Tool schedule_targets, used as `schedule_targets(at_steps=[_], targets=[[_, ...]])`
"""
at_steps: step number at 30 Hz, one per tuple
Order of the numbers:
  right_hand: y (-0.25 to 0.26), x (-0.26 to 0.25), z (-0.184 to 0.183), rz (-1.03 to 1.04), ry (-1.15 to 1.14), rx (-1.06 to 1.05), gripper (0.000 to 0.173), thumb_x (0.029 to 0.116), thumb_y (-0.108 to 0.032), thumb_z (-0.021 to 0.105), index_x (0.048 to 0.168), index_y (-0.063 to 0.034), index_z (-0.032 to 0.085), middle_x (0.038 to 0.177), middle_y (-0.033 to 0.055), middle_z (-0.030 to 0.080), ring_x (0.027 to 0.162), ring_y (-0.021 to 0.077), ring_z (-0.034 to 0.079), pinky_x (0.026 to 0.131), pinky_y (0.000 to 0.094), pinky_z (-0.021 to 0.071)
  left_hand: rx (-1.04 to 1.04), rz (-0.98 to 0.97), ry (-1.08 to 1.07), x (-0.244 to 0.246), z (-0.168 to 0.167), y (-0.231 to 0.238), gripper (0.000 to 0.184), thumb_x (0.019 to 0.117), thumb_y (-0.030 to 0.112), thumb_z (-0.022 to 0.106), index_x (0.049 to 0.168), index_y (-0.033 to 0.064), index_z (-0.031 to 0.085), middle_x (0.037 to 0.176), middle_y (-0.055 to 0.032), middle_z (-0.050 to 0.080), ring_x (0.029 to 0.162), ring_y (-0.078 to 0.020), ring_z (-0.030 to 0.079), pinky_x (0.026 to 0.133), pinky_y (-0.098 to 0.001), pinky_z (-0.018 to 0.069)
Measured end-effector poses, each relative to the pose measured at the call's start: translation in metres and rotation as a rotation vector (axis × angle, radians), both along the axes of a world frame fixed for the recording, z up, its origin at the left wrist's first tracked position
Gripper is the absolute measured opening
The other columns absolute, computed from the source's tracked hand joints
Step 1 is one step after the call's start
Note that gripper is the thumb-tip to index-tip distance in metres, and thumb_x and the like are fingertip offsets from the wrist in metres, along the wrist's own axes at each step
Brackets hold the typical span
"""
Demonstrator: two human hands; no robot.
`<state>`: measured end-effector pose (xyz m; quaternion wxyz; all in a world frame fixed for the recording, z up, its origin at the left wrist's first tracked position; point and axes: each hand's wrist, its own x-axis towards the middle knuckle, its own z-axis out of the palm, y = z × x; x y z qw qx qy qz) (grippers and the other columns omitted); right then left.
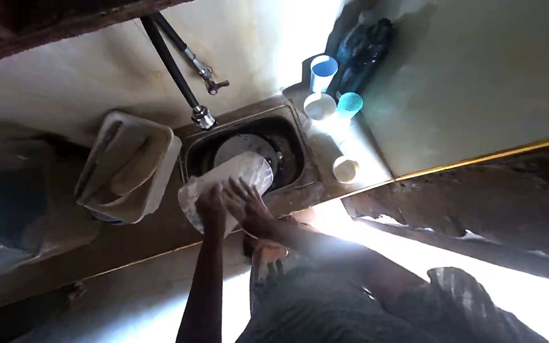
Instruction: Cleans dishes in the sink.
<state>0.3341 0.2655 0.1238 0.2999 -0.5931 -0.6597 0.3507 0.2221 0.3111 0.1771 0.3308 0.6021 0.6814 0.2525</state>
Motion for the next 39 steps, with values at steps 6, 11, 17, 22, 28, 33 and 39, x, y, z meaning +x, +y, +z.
schedule_targets(at_steps=[6, 11, 17, 22, 28, 33, 39], targets=[[0.051, 0.059, -0.062, -0.277, -0.084, -0.231, 0.05, 0.1104, -0.034, 0.036, 0.158, -0.0213, 0.042, 0.17, 0.0091, 0.026, 0.158, 0.0381, 0.013, 0.12, 0.0718, 0.0136, -0.041, 0.22, -0.145, 0.002, 0.003, -0.019, 0.029, 0.1069, 0.017, 0.051, 0.11, -0.0056, 0.069, 0.098, -0.0146, 0.07, 0.087, -0.0142, 0.066, 0.085, -0.0352, 0.0539], [0.006, 0.003, -0.001, 0.076, 0.004, 0.06, 0.047, 0.1058, -0.02, 0.05, 0.153, -0.0204, 0.052, 0.165, 0.0034, 0.039, 0.159, 0.0333, 0.016, 0.119, 0.0759, 0.004, -0.028, 0.206, -0.073, -0.006, -0.006, -0.012, 0.032, 0.107, 0.014, 0.05, 0.112, -0.0138, 0.065, 0.105, -0.0236, 0.067, 0.095, -0.0218, 0.064, 0.091, -0.0392, 0.0515], [0.085, 0.066, -0.035, -0.121, -0.215, -0.227, 0.047, 0.1099, -0.039, 0.036, 0.15, -0.0217, 0.054, 0.167, 0.0056, 0.035, 0.158, 0.0357, 0.015, 0.121, 0.0724, 0.005, 0.047, 0.273, -0.177, 0.001, -0.011, -0.036, 0.027, 0.1039, 0.013, 0.056, 0.103, -0.0108, 0.067, 0.091, -0.0143, 0.066, 0.085, -0.0133, 0.061, 0.083, -0.0337, 0.0517], [0.017, -0.004, -0.005, 0.109, 0.035, 0.105, 0.044, 0.1034, -0.021, 0.056, 0.147, -0.0154, 0.058, 0.162, 0.0049, 0.043, 0.158, 0.031, 0.019, 0.122, 0.0717, 0.005, 0.004, 0.276, -0.203, -0.009, -0.017, -0.022, 0.03, 0.1071, 0.013, 0.049, 0.111, -0.0134, 0.063, 0.097, -0.0173, 0.065, 0.086, -0.0136, 0.062, 0.083, -0.0323, 0.054], [0.067, 0.065, -0.036, -0.13, -0.166, -0.248, 0.046, 0.1094, -0.023, 0.042, 0.152, -0.0097, 0.048, 0.154, 0.0162, 0.05, 0.143, 0.0365, 0.046, 0.114, 0.0584, 0.0395, -0.02, 0.325, -0.308, -0.02, -0.017, -0.03, 0.03, 0.1079, 0.012, 0.045, 0.117, -0.0105, 0.063, 0.102, -0.0174, 0.067, 0.088, -0.0159, 0.065, 0.084, -0.0351, 0.0557], [0.09, 0.078, -0.044, -0.256, -0.081, -0.485, 0.043, 0.1104, -0.024, 0.042, 0.149, -0.0054, 0.05, 0.139, 0.0266, 0.06, 0.128, 0.0453, 0.058, 0.105, 0.0617, 0.0458, -0.177, 0.271, -0.581, -0.032, -0.026, -0.041, 0.035, 0.1058, 0.012, 0.041, 0.134, -0.0064, 0.047, 0.113, -0.0117, 0.06, 0.095, -0.0106, 0.062, 0.083, -0.0286, 0.0542], [0.127, 0.088, -0.034, -0.38, -0.104, -0.568, 0.044, 0.1104, -0.023, 0.041, 0.145, 0.0025, 0.051, 0.143, 0.0279, 0.055, 0.133, 0.0441, 0.054, 0.108, 0.0606, 0.0442, 0.045, 0.044, -0.29, -0.009, -0.049, -0.074, 0.032, 0.1053, 0.009, 0.046, 0.115, -0.0147, 0.065, 0.11, -0.0218, 0.069, 0.102, -0.0135, 0.065, 0.095, -0.0303, 0.0518]])
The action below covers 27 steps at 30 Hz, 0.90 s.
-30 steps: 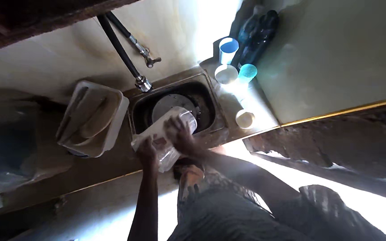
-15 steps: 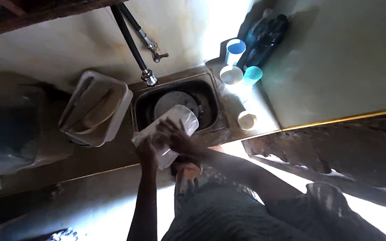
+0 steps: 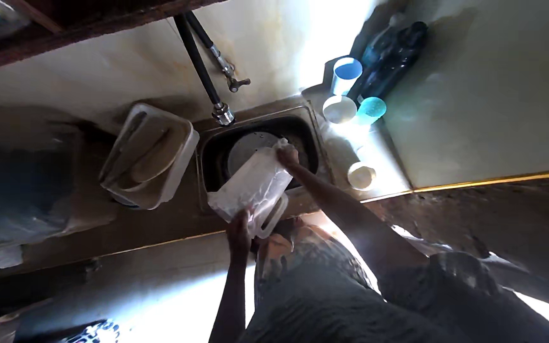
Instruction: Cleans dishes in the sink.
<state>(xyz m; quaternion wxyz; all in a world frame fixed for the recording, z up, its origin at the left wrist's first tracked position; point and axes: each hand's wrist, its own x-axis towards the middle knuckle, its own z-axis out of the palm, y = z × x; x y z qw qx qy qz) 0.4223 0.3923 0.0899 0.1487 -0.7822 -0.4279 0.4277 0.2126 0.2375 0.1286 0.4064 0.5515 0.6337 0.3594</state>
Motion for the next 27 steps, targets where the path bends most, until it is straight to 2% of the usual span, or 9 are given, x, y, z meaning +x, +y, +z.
schedule_targets(at_steps=[2, 4, 6, 8, 15, 17, 21, 25, 27], targets=[[-0.007, -0.007, -0.001, -0.051, 0.041, 0.163, 0.041, 0.1069, -0.023, 0.051, 0.14, 0.001, 0.056, 0.139, 0.0261, 0.059, 0.13, 0.041, 0.057, 0.108, 0.0572, 0.0463, -0.016, 0.076, -0.112, 0.011, 0.012, 0.018, 0.036, 0.1084, 0.011, 0.039, 0.117, -0.0142, 0.062, 0.106, -0.0186, 0.069, 0.095, -0.0136, 0.066, 0.09, -0.0314, 0.0546], [-0.035, -0.03, -0.009, 0.158, 0.005, 0.471, 0.036, 0.1044, -0.018, 0.054, 0.137, -0.006, 0.064, 0.144, 0.0195, 0.059, 0.135, 0.035, 0.055, 0.113, 0.051, 0.0434, -0.099, 0.138, -0.147, 0.014, 0.023, 0.042, 0.036, 0.1103, 0.014, 0.037, 0.117, -0.0088, 0.063, 0.099, -0.0133, 0.07, 0.085, -0.0134, 0.069, 0.08, -0.0322, 0.0592], [-0.079, -0.065, -0.008, 0.426, 0.053, 0.698, 0.041, 0.102, -0.012, 0.056, 0.142, -0.0059, 0.061, 0.155, 0.0193, 0.049, 0.148, 0.0386, 0.038, 0.124, 0.0545, 0.0285, -0.204, 0.132, -0.063, 0.011, 0.03, 0.061, 0.034, 0.1106, 0.016, 0.041, 0.122, -0.0082, 0.062, 0.108, -0.0177, 0.067, 0.092, -0.0171, 0.065, 0.086, -0.0355, 0.0546], [-0.12, -0.084, 0.011, 0.579, 0.146, 0.669, 0.048, 0.1057, -0.013, 0.048, 0.154, -0.0099, 0.049, 0.163, 0.0136, 0.039, 0.156, 0.0353, 0.023, 0.128, 0.0555, 0.0164, -0.227, 0.112, 0.043, 0.007, 0.027, 0.07, 0.033, 0.1098, 0.015, 0.043, 0.121, -0.0106, 0.061, 0.105, -0.02, 0.065, 0.09, -0.0179, 0.061, 0.085, -0.0362, 0.0516], [-0.071, -0.014, -0.025, 0.318, -0.043, 0.358, 0.049, 0.1079, -0.022, 0.043, 0.156, -0.0142, 0.045, 0.168, 0.0094, 0.03, 0.157, 0.0411, 0.016, 0.119, 0.0718, 0.0184, -0.231, 0.035, -0.088, 0.005, 0.034, 0.053, 0.03, 0.1086, 0.011, 0.044, 0.117, -0.0086, 0.064, 0.099, -0.0114, 0.068, 0.082, -0.0086, 0.065, 0.077, -0.028, 0.0564], [-0.091, -0.046, -0.006, 0.408, 0.014, 0.484, 0.051, 0.1052, -0.018, 0.051, 0.156, -0.0094, 0.045, 0.166, 0.0148, 0.033, 0.156, 0.0402, 0.02, 0.123, 0.0667, 0.0179, -0.213, 0.026, -0.042, 0.006, 0.031, 0.061, 0.028, 0.108, 0.011, 0.046, 0.113, -0.0091, 0.064, 0.097, -0.0104, 0.067, 0.081, -0.0068, 0.062, 0.076, -0.0262, 0.0534], [-0.105, -0.062, 0.008, 0.495, 0.249, 0.577, 0.047, 0.1073, -0.021, 0.046, 0.154, -0.0155, 0.05, 0.165, 0.0038, 0.038, 0.159, 0.0317, 0.018, 0.125, 0.0664, 0.0052, -0.212, -0.035, -0.035, -0.006, 0.023, 0.056, 0.027, 0.1074, 0.01, 0.044, 0.109, -0.0093, 0.063, 0.089, -0.006, 0.064, 0.077, -0.0044, 0.06, 0.074, -0.0247, 0.0537], [-0.048, -0.016, -0.016, 0.332, -0.026, 0.384, 0.046, 0.109, -0.029, 0.042, 0.154, -0.0206, 0.049, 0.166, 0.0086, 0.035, 0.158, 0.0386, 0.016, 0.122, 0.0699, 0.0091, -0.146, -0.073, -0.008, -0.003, 0.025, 0.04, 0.025, 0.1041, 0.009, 0.047, 0.097, -0.006, 0.065, 0.082, -0.0002, 0.062, 0.073, 0.0, 0.058, 0.07, -0.0199, 0.0513], [-0.061, -0.034, -0.004, 0.366, -0.033, 0.469, 0.044, 0.1059, -0.024, 0.049, 0.148, -0.0158, 0.056, 0.162, 0.0138, 0.042, 0.154, 0.0414, 0.026, 0.121, 0.0693, 0.0174, -0.154, -0.089, -0.048, -0.004, 0.023, 0.045, 0.024, 0.1038, 0.007, 0.046, 0.098, -0.0067, 0.065, 0.083, -0.0004, 0.062, 0.073, -0.0005, 0.059, 0.071, -0.0205, 0.0518]])
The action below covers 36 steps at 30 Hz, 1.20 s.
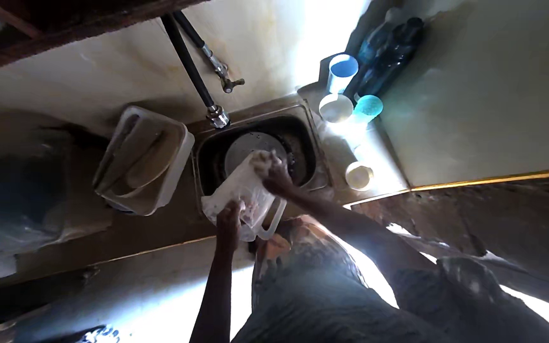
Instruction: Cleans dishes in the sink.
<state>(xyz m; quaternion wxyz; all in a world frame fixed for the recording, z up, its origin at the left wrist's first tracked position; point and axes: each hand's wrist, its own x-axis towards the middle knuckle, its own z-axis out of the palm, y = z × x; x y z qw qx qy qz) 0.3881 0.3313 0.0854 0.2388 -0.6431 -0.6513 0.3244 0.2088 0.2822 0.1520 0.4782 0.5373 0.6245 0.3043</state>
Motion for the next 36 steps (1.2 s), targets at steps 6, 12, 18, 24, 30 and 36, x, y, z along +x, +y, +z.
schedule_targets(at_steps=[6, 12, 18, 24, 30, 36], targets=[[-0.018, -0.009, 0.01, 0.252, 0.132, 0.035, 0.045, 0.1077, -0.029, 0.049, 0.151, -0.0188, 0.054, 0.164, 0.0015, 0.041, 0.158, 0.0315, 0.02, 0.125, 0.0664, 0.0064, -0.154, -0.08, -0.106, -0.024, -0.007, -0.011, 0.021, 0.097, -0.002, 0.054, 0.115, -0.0107, 0.06, 0.093, -0.0061, 0.067, 0.081, -0.0055, 0.065, 0.077, -0.025, 0.0573], [-0.017, -0.012, 0.021, 0.114, 0.11, 0.029, 0.044, 0.1061, -0.029, 0.052, 0.148, -0.0157, 0.057, 0.162, 0.0098, 0.042, 0.156, 0.0377, 0.021, 0.124, 0.0696, 0.0066, -0.199, -0.078, -0.136, -0.015, -0.007, -0.009, 0.023, 0.0965, -0.004, 0.054, 0.119, -0.0098, 0.057, 0.095, -0.0067, 0.066, 0.082, -0.0067, 0.065, 0.077, -0.0253, 0.0571], [-0.027, -0.009, 0.009, 0.161, 0.075, 0.038, 0.047, 0.1087, -0.028, 0.046, 0.154, -0.0189, 0.049, 0.165, 0.0037, 0.039, 0.157, 0.0354, 0.022, 0.122, 0.0704, 0.009, -0.189, -0.071, -0.192, -0.033, -0.011, -0.024, 0.03, 0.0966, -0.003, 0.046, 0.125, -0.008, 0.057, 0.1, -0.0036, 0.068, 0.084, -0.0047, 0.065, 0.077, -0.0236, 0.0571], [0.037, 0.042, -0.002, -0.263, 0.231, -0.354, 0.045, 0.1098, -0.029, 0.046, 0.141, 0.002, 0.054, 0.134, 0.0285, 0.062, 0.126, 0.0442, 0.059, 0.107, 0.0612, 0.0444, -0.086, 0.06, -0.283, -0.041, -0.015, -0.008, 0.035, 0.1025, 0.008, 0.041, 0.131, -0.009, 0.051, 0.113, -0.0107, 0.065, 0.096, -0.0096, 0.065, 0.086, -0.0275, 0.0561], [0.06, 0.04, 0.018, -0.312, 0.151, -0.495, 0.047, 0.1104, -0.027, 0.045, 0.139, 0.0087, 0.054, 0.14, 0.0313, 0.056, 0.133, 0.0444, 0.054, 0.111, 0.0584, 0.0415, -0.01, -0.037, 0.147, -0.019, -0.034, -0.048, 0.032, 0.1043, 0.008, 0.052, 0.123, -0.0158, 0.06, 0.12, -0.0282, 0.065, 0.113, -0.0246, 0.064, 0.102, -0.0368, 0.0493], [0.018, 0.01, 0.022, 0.135, -0.028, -0.092, 0.051, 0.1071, -0.033, 0.05, 0.154, -0.012, 0.047, 0.159, 0.0149, 0.045, 0.148, 0.0371, 0.039, 0.119, 0.0616, 0.0325, 0.135, 0.097, 0.247, -0.006, -0.001, -0.012, 0.039, 0.1089, 0.01, 0.034, 0.114, -0.0115, 0.067, 0.108, -0.0232, 0.069, 0.103, -0.0247, 0.065, 0.096, -0.0398, 0.0508]])
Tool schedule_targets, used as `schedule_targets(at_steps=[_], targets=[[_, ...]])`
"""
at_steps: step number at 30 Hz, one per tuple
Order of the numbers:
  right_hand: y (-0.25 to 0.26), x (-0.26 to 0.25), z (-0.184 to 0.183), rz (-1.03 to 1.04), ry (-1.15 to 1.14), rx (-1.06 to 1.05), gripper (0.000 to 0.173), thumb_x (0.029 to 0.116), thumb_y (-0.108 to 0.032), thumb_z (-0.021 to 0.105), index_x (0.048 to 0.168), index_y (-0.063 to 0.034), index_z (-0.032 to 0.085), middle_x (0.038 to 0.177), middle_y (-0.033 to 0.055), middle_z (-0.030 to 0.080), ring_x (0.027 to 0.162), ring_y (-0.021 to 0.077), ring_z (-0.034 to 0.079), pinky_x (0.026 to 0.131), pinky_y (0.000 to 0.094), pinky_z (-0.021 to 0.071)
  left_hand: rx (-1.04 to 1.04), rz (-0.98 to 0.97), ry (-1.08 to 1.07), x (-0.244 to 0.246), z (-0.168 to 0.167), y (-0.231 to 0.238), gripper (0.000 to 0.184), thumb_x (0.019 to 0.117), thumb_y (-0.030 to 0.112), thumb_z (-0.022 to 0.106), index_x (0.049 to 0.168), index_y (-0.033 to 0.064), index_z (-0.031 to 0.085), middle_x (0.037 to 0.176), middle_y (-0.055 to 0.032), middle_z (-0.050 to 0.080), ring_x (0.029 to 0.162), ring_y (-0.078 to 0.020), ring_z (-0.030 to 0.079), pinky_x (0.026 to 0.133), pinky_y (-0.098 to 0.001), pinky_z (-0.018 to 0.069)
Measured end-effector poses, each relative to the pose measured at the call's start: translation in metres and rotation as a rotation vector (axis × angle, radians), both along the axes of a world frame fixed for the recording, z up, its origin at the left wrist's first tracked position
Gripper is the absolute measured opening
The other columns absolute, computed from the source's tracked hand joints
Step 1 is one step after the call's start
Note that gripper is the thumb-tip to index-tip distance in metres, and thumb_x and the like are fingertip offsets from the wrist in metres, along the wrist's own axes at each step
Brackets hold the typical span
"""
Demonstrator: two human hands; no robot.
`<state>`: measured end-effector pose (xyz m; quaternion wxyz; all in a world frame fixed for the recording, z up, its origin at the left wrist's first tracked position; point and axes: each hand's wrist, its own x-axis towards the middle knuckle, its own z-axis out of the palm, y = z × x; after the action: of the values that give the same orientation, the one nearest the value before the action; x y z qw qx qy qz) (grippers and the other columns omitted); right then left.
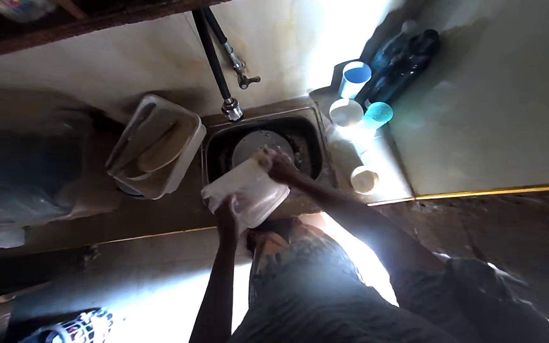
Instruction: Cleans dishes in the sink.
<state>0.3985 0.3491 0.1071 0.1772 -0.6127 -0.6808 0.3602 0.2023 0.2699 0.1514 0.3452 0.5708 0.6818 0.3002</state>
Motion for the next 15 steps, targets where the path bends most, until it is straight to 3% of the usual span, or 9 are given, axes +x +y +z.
schedule_targets(at_steps=[1, 3, 5, 7, 8, 10, 13, 15], targets=[[-0.018, -0.015, 0.005, 0.087, 0.026, 0.065, 0.056, 0.1051, -0.035, 0.054, 0.156, -0.0142, 0.045, 0.161, 0.0147, 0.041, 0.151, 0.0373, 0.034, 0.12, 0.0649, 0.0271, -0.04, 0.034, 0.072, 0.001, 0.005, 0.008, 0.039, 0.1098, 0.01, 0.035, 0.116, -0.014, 0.065, 0.11, -0.028, 0.067, 0.106, -0.0315, 0.064, 0.099, -0.0441, 0.0486], [-0.057, -0.038, 0.037, 0.296, 0.051, -0.019, 0.068, 0.1062, -0.037, 0.052, 0.165, -0.0149, 0.025, 0.172, 0.0138, 0.018, 0.159, 0.0359, 0.013, 0.124, 0.0678, 0.0101, -0.124, 0.083, 0.175, 0.005, 0.007, 0.016, 0.039, 0.1108, 0.011, 0.036, 0.123, -0.0158, 0.061, 0.121, -0.0342, 0.064, 0.119, -0.041, 0.06, 0.106, -0.0506, 0.0437], [-0.062, -0.038, 0.038, 0.303, 0.044, -0.044, 0.062, 0.1073, -0.03, 0.05, 0.164, -0.0156, 0.029, 0.172, 0.0084, 0.021, 0.16, 0.0299, 0.013, 0.125, 0.065, 0.0058, -0.058, 0.102, 0.168, 0.004, 0.004, 0.014, 0.037, 0.1098, 0.01, 0.038, 0.121, -0.0163, 0.062, 0.118, -0.0346, 0.064, 0.115, -0.0411, 0.061, 0.104, -0.0509, 0.0446], [-0.039, -0.012, 0.002, 0.1, -0.017, -0.016, 0.053, 0.1068, -0.026, 0.049, 0.158, -0.0144, 0.042, 0.167, 0.0129, 0.032, 0.157, 0.0351, 0.02, 0.124, 0.0671, 0.0075, 0.011, 0.067, 0.164, 0.005, 0.004, 0.004, 0.038, 0.1094, 0.01, 0.039, 0.117, -0.0167, 0.065, 0.11, -0.0331, 0.067, 0.107, -0.0388, 0.065, 0.1, -0.0489, 0.0475], [-0.023, 0.001, -0.011, 0.013, -0.103, 0.018, 0.051, 0.107, -0.028, 0.047, 0.157, -0.0155, 0.044, 0.165, 0.0168, 0.035, 0.155, 0.04, 0.024, 0.12, 0.0716, 0.0135, 0.018, 0.056, 0.16, 0.008, 0.006, 0.001, 0.038, 0.1093, 0.01, 0.039, 0.114, -0.017, 0.066, 0.107, -0.0324, 0.068, 0.104, -0.0372, 0.066, 0.098, -0.048, 0.0484], [-0.012, 0.009, -0.012, -0.038, -0.175, 0.061, 0.051, 0.1081, -0.032, 0.044, 0.155, -0.0122, 0.047, 0.166, 0.0215, 0.028, 0.156, 0.0429, 0.019, 0.12, 0.0727, 0.0147, 0.008, 0.043, 0.169, 0.013, 0.007, 0.001, 0.037, 0.109, 0.011, 0.041, 0.112, -0.0158, 0.066, 0.103, -0.0302, 0.068, 0.1, -0.0347, 0.066, 0.095, -0.0474, 0.0501], [-0.051, -0.031, 0.037, 0.161, 0.035, 0.046, 0.053, 0.101, -0.018, 0.06, 0.149, 0.0012, 0.049, 0.159, 0.0223, 0.042, 0.15, 0.0357, 0.036, 0.123, 0.0511, 0.026, 0.012, -0.019, 0.228, 0.019, 0.007, 0.008, 0.032, 0.1067, 0.005, 0.043, 0.116, -0.0172, 0.065, 0.108, -0.0347, 0.067, 0.107, -0.043, 0.065, 0.099, -0.0524, 0.0476], [-0.054, -0.04, 0.045, 0.259, 0.145, 0.017, 0.057, 0.1, -0.013, 0.061, 0.152, 0.0046, 0.044, 0.159, 0.0222, 0.042, 0.152, 0.0326, 0.035, 0.126, 0.0437, 0.0237, 0.041, -0.039, 0.258, 0.019, 0.005, 0.008, 0.03, 0.1047, 0.002, 0.045, 0.116, -0.018, 0.064, 0.109, -0.0363, 0.066, 0.107, -0.0456, 0.065, 0.1, -0.0542, 0.047]])
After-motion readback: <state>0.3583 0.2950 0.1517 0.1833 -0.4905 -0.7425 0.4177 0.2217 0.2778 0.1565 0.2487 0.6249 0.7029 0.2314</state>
